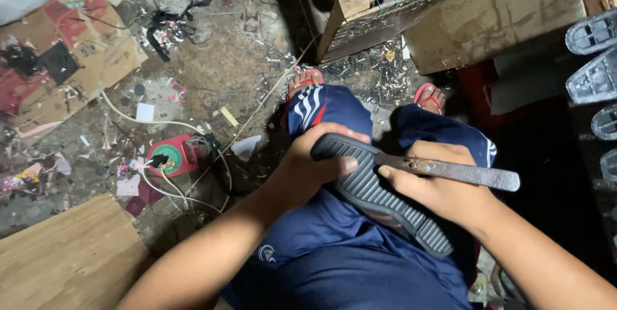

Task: The person sits on the floor holding a sandal with a black rubber sole and a strap upper. They press and align the sole against the upper with both hands, then use a wooden stick tool to rub and press along the joined sole edge, repositioning the sandal to work around it.

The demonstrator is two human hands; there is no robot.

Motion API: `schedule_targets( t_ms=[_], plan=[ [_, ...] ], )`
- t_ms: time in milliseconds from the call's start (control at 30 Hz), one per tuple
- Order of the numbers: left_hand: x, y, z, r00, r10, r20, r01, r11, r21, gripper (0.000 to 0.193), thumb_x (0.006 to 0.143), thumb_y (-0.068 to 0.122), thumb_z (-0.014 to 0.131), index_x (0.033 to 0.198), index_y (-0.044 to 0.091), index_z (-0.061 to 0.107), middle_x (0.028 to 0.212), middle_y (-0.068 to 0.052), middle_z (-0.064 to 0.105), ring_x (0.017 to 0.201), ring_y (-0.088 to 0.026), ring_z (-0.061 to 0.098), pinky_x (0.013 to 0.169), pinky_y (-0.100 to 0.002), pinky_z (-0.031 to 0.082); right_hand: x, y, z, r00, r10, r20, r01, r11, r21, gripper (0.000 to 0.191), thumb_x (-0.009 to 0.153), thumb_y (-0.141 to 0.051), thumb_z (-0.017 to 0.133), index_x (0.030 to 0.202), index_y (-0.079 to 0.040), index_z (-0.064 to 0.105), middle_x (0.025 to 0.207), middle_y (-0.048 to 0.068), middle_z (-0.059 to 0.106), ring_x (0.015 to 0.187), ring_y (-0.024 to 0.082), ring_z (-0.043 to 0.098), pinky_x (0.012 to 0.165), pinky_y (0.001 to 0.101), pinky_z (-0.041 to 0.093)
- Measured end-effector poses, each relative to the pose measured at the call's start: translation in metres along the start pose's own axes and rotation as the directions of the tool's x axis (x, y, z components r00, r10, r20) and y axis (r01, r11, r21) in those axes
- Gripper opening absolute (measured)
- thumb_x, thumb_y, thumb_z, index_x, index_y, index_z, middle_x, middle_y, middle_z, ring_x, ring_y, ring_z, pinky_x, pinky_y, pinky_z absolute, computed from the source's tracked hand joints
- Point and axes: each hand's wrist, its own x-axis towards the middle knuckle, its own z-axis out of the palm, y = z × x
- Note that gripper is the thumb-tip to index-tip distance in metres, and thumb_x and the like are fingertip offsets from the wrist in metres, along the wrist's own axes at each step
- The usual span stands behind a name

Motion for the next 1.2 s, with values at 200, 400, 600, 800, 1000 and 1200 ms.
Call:
schedule_targets(
  t_ms=[200, 400, 600, 800, 1000, 1200],
  plan=[
    [0.02, 0.002, -0.008, 0.999, -0.016, -0.036, 0.013, 0.997, -0.077, 0.037, 0.087, 0.013, 0.075, 0.12, -0.001, 0.064, 0.123, -0.01, 0.07, 0.114, -0.015, 0.063, 0.104, -0.033, 0.05, 0.043, 0.001, 0.0, 0.989, -0.132, 0.074, 0.134, 0.99, -0.034, 0.037, 0.076, -0.029, 0.083, 0.06, -0.007, 0.058, 0.055, 0.006, 0.057, 0.048, 0.021, 0.061, 0.046, 0.0347, 0.045],
    [0.023, -0.004, -0.012, 0.995, -0.016, -0.099, 0.022, 0.998, 0.056, 0.036, 0.085, 0.011, 0.076, 0.118, 0.002, 0.066, 0.113, -0.006, 0.073, 0.106, -0.011, 0.065, 0.099, -0.029, 0.052, 0.068, -0.005, 0.0, 0.961, -0.228, 0.156, 0.231, 0.973, -0.002, 0.034, 0.08, -0.029, 0.08, 0.062, -0.008, 0.06, 0.057, 0.006, 0.058, 0.05, 0.022, 0.062, 0.048, 0.0365, 0.046],
    [0.019, -0.012, -0.009, 0.986, -0.1, -0.131, 0.095, 0.994, -0.046, 0.037, 0.082, 0.009, 0.077, 0.116, 0.004, 0.063, 0.101, -0.002, 0.069, 0.093, -0.009, 0.062, 0.084, -0.028, 0.053, 0.071, 0.001, 0.005, 0.975, -0.059, 0.212, 0.052, 0.998, 0.04, 0.027, 0.077, -0.026, 0.076, 0.063, -0.008, 0.062, 0.056, 0.005, 0.063, 0.047, 0.016, 0.063, 0.048, 0.0338, 0.049],
    [0.0, -0.004, 0.007, 0.998, -0.02, -0.061, 0.031, 0.982, 0.188, 0.04, 0.086, 0.008, 0.074, 0.124, 0.003, 0.062, 0.108, -0.006, 0.067, 0.099, -0.011, 0.063, 0.091, -0.03, 0.053, 0.037, -0.021, 0.007, 0.997, -0.027, 0.078, 0.021, 0.998, 0.067, 0.035, 0.081, -0.033, 0.081, 0.067, -0.006, 0.063, 0.061, 0.009, 0.063, 0.052, 0.02, 0.061, 0.05, 0.0358, 0.047],
    [-0.058, 0.044, 0.049, 0.991, 0.131, 0.011, -0.121, 0.942, -0.315, 0.063, 0.076, -0.006, 0.077, 0.128, 0.002, 0.044, 0.125, -0.022, 0.068, 0.111, -0.027, 0.07, 0.102, -0.043, 0.056, -0.079, -0.033, -0.043, 0.985, -0.012, -0.173, 0.003, 0.999, -0.054, 0.021, 0.085, -0.022, 0.08, 0.08, -0.007, 0.067, 0.068, 0.006, 0.06, 0.06, 0.015, 0.058, 0.058, 0.0306, 0.047],
    [-0.103, 0.112, 0.072, 0.963, 0.234, 0.135, -0.245, 0.967, 0.068, 0.072, 0.07, -0.002, 0.082, 0.131, 0.005, 0.045, 0.121, -0.023, 0.072, 0.112, -0.024, 0.071, 0.103, -0.04, 0.057, -0.167, 0.009, -0.038, 0.846, 0.365, -0.388, -0.205, 0.896, 0.395, 0.013, 0.093, -0.013, 0.074, 0.091, -0.001, 0.068, 0.075, 0.006, 0.067, 0.065, 0.012, 0.058, 0.062, 0.0281, 0.047]
  ],
)
